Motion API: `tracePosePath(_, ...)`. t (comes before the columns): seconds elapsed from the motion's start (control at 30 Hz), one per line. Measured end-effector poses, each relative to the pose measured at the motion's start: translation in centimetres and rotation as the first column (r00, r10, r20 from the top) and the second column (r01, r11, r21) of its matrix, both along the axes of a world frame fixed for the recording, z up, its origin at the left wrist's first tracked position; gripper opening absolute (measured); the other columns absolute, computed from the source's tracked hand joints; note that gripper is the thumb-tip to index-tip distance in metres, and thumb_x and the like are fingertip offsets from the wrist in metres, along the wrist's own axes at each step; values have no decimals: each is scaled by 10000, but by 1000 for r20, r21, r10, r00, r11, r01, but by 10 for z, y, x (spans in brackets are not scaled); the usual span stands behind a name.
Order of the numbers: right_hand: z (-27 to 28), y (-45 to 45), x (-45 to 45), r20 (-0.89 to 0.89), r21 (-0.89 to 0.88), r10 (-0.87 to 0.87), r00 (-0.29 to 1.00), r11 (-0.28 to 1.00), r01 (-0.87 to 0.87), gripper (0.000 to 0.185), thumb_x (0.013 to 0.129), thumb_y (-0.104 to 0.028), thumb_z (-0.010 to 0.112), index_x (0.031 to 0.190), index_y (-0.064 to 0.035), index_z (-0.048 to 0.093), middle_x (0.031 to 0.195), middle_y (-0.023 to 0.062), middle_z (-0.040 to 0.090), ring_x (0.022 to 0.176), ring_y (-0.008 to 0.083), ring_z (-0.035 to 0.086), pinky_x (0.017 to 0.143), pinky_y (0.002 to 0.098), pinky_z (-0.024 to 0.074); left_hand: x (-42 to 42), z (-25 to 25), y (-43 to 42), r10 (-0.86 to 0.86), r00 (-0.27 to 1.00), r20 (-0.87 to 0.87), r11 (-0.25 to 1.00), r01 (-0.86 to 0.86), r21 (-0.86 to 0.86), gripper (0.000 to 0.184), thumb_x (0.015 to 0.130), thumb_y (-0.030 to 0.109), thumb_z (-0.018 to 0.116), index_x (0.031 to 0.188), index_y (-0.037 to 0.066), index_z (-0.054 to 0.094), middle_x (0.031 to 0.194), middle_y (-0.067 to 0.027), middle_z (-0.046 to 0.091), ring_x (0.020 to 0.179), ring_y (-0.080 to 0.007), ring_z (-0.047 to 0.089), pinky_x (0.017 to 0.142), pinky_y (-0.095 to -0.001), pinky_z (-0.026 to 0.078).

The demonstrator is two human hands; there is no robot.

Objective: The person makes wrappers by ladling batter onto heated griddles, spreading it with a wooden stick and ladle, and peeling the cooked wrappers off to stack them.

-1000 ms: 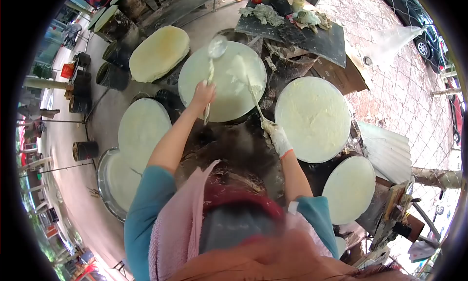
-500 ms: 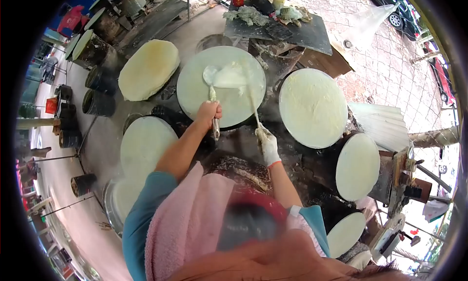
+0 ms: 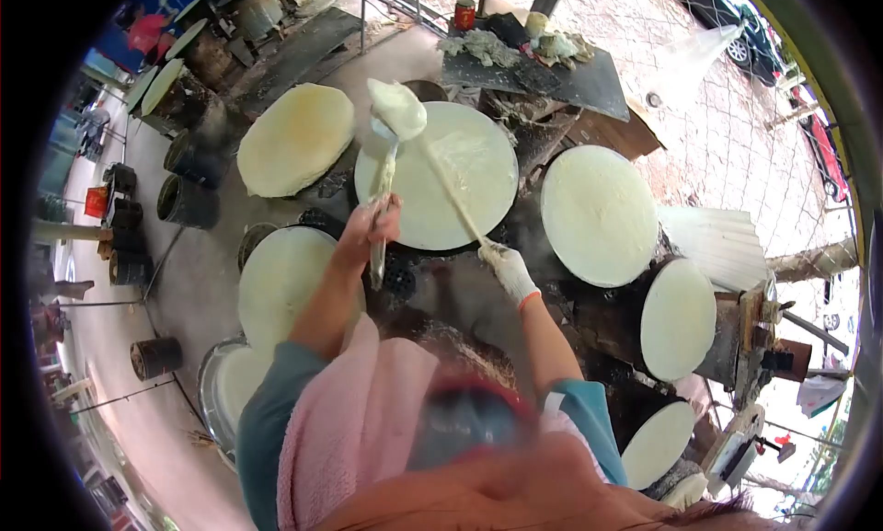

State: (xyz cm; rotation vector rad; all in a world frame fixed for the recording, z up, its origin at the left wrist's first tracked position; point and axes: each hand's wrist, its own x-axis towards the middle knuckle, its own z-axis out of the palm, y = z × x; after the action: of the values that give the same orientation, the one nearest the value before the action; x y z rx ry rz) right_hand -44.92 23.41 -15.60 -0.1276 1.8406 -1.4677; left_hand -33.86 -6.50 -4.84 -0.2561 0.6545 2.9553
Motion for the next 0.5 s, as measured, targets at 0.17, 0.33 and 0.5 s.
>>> tracePosePath(0.17,14,25,26,-39,-9,-228,973,974,227,334,874,-181,648,1145,13,622,940,-24,621,806,69,540,732,218,447,-48,42,-13,-12,996,92,995,21,-101,267,1000,231,412,1003,-15,517,601,61,379,401,-48,349,448,-233,335)
tracePosePath(0.33,46,100,98,-68,108,-110,992,987,117,387,865,-213,684,1201,-31,624,1127,34,660,961,57,560,909,245,436,-16,84,91,31,993,116,592,76,-803,193,968,193,487,883,22,517,555,12,395,406,-88,370,346,-239,289)
tracePosePath(0.5,-17,257,213,-413,13,-648,640,699,715,436,866,-309,672,1224,-69,603,1077,139,679,957,134,646,851,265,476,-9,86,204,-653,755,58,655,601,-457,258,997,197,403,1007,-36,514,560,7,372,289,-86,316,282,-232,242)
